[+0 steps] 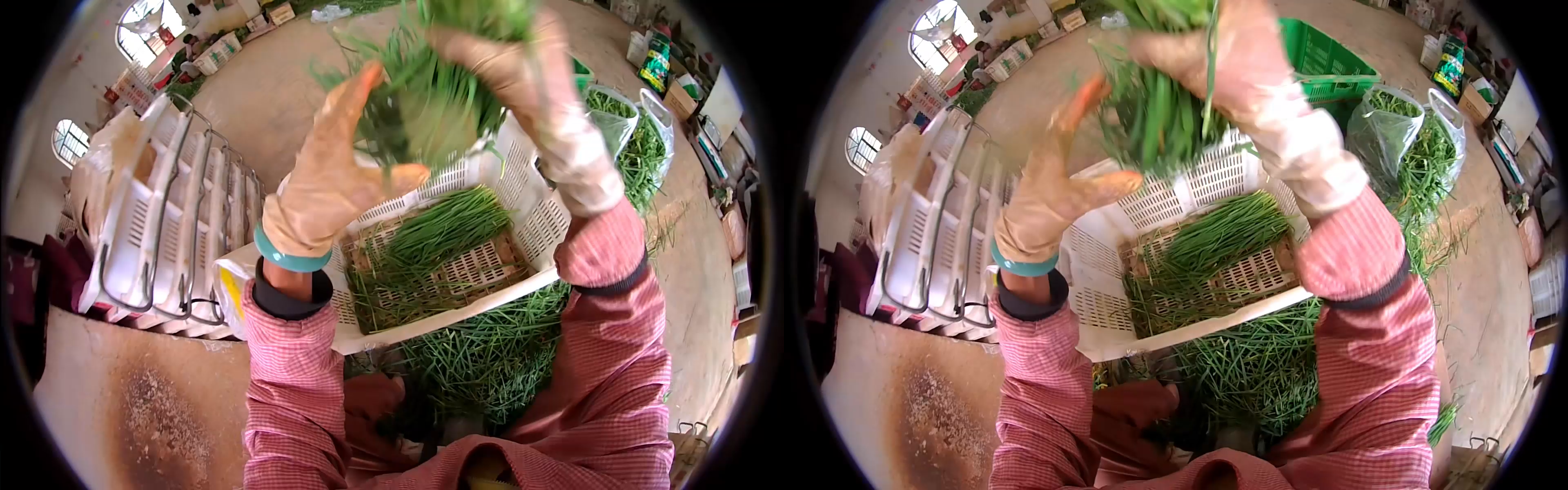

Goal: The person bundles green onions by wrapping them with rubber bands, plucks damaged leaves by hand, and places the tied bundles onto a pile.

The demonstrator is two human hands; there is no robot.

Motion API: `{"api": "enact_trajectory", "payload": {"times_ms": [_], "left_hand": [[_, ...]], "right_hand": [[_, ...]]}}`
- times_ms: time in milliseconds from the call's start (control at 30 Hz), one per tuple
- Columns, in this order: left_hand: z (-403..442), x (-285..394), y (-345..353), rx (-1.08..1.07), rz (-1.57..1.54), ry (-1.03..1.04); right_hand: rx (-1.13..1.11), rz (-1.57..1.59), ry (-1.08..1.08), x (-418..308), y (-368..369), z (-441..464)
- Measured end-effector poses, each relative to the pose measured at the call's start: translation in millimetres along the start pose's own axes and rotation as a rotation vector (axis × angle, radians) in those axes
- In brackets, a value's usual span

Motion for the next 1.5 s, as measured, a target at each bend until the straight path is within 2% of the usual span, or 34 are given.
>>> {"api": "enact_trajectory", "payload": {"times_ms": [33, 67, 133, 167, 200, 233, 267, 300, 367, 433, 467, 500, 567, 633, 700, 733, 767, 833, 867, 900, 967, 1000, 1033, 1100, 1167, 1200, 1233, 1267, 1300, 1367, 1400, 1433, 1500], "left_hand": [[-16.3, -8.8, -1.8, -0.018, -0.292, -0.199], [-31.8, -17.6, -0.8, -0.044, -0.584, -0.389], [-60.0, -9.5, 24.5, -0.09, -0.922, -0.484], [-73.4, 7.9, 38.8, -0.087, -1.085, -0.503], [-88.6, 12.8, 62.3, -0.107, -1.214, -0.601], [-100.9, 19.5, 85.7, -0.337, -1.211, -0.632], [-115.3, 33.8, 80.5, -0.162, -1.376, -0.609], [-131.8, 31.7, 86.5, -0.031, -1.508, -0.626], [-171.6, 26.2, 87.0, 0.063, -1.698, -0.787], [-208.2, 20.6, 62.0, 0.314, -1.68, -0.762], [-228.5, 18.4, 31.4, 0.574, -1.644, -0.615], [-254.4, 15.4, 7.0, 0.599, -1.684, -0.637], [-286.7, 16.4, -69.2, 0.685, -1.922, -0.338], [-330.7, 12.5, -133.8, 0.958, -1.853, -0.388], [-365.9, -11.6, -162.2, 1.046, -1.727, -0.427], [-373.7, -16.1, -170.8, 1.089, -1.644, -0.486], [-380.5, -16.6, -163.7, 1.077, -1.74, -0.564], [-380.6, -16.6, -154.7, 1.02, -1.572, -0.797], [-367.2, -2.8, -148.3, 0.907, -1.583, -0.83], [-359.1, 2.3, -139.1, 0.842, -1.606, -0.846], [-330.7, 21.3, -121.6, 0.441, -1.425, -0.728], [-320.9, 33.6, -109.1, 0.244, -1.355, -0.705], [-312.1, 51.4, -95.6, 0.059, -1.186, -0.708], [-328.3, 59.3, -35.7, -0.128, -1.106, -0.707], [-355.4, 58.6, 3.3, -0.105, -1.184, -0.916], [-353.4, 68.6, 11.8, -0.234, -1.227, -0.946], [-354.0, 67.8, 10.9, -0.262, -1.221, -0.961], [-357.8, 66.8, 9.7, -0.444, -1.151, -1.006], [-362.9, 65.6, 6.4, -0.624, -1.074, -1.049], [-362.5, 61.6, -16.4, -0.816, -0.781, -1.149], [-348.0, 68.2, -27.9, -0.855, -0.562, -0.94], [-346.1, 60.1, -31.9, -0.885, -0.545, -0.951], [-324.3, 51.1, -49.2, -0.712, 0.15, -0.334]], "right_hand": [[0.11, -0.863, -0.086, -8.2, -19.5, -9.4], [0.187, -0.584, 0.147, -4.2, -13.9, -26.9], [0.144, -0.614, 0.246, -1.1, -1.0, -46.9], [0.118, -0.449, 0.45, -27.6, 40.0, -59.1], [0.011, -0.441, 0.492, -39.1, 63.1, -59.4], [-0.101, -0.427, 0.53, -42.9, 83.7, -58.8], [-0.251, -0.477, 0.517, -35.3, 98.9, -59.0], [-0.296, -0.568, 0.527, -19.8, 115.5, -61.2], [-0.391, -0.751, 0.545, 10.7, 149.0, -66.6], [-0.604, -0.798, 0.503, 6.4, 223.4, -63.5], [-0.709, -0.742, 0.454, 13.0, 258.5, -66.9], [-0.856, -0.726, 0.398, 13.1, 293.2, -71.5], [-1.045, -0.705, 0.309, 14.9, 357.4, -85.7], [-1.193, -0.766, 0.245, 25.5, 407.5, -110.4], [-1.282, -0.797, 0.369, 43.1, 435.6, -135.4], [-1.204, -0.836, 0.424, 49.8, 438.5, -144.9], [-1.198, -0.842, 0.42, 53.0, 435.3, -154.2], [-0.865, -0.479, 0.403, 45.7, 407.5, -162.7], [-0.695, -0.294, 0.357, 69.4, 388.4, -183.0], [-0.512, -0.218, 0.369, 44.9, 370.8, -182.2], [-0.129, 0.087, 0.556, 38.1, 331.6, -205.3], [0.059, 0.283, 0.526, 30.2, 314.6, -214.8], [0.241, 0.292, 0.546, 16.6, 300.6, -221.0], [0.448, 0.3, 0.51, 8.3, 279.0, -241.3], [0.577, 0.313, 0.508, 0.1, 260.3, -263.3], [0.598, 0.402, 0.5, -10.2, 254.3, -269.9], [0.608, 0.491, 0.499, -17.9, 248.3, -277.9], [0.573, 0.451, 0.53, -13.1, 230.4, -291.4], [0.681, 0.41, 0.431, -23.1, 207.1, -288.5], [0.829, 0.482, 0.354, -37.9, 152.9, -289.5], [0.941, 0.596, 0.392, -36.9, 131.2, -301.0], [1.154, 0.674, 0.402, -31.2, 120.4, -305.9], [1.089, 0.404, 0.517, -22.0, 96.5, -320.3]]}}
Point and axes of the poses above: each hand's wrist, its own z-axis towards the middle knuckle, its own y-axis out of the palm, x = y × z, the point moved 6 cm from there along z, towards the middle knuckle, and after that the axes turned 12 degrees about -y, right-handed, at the moved point
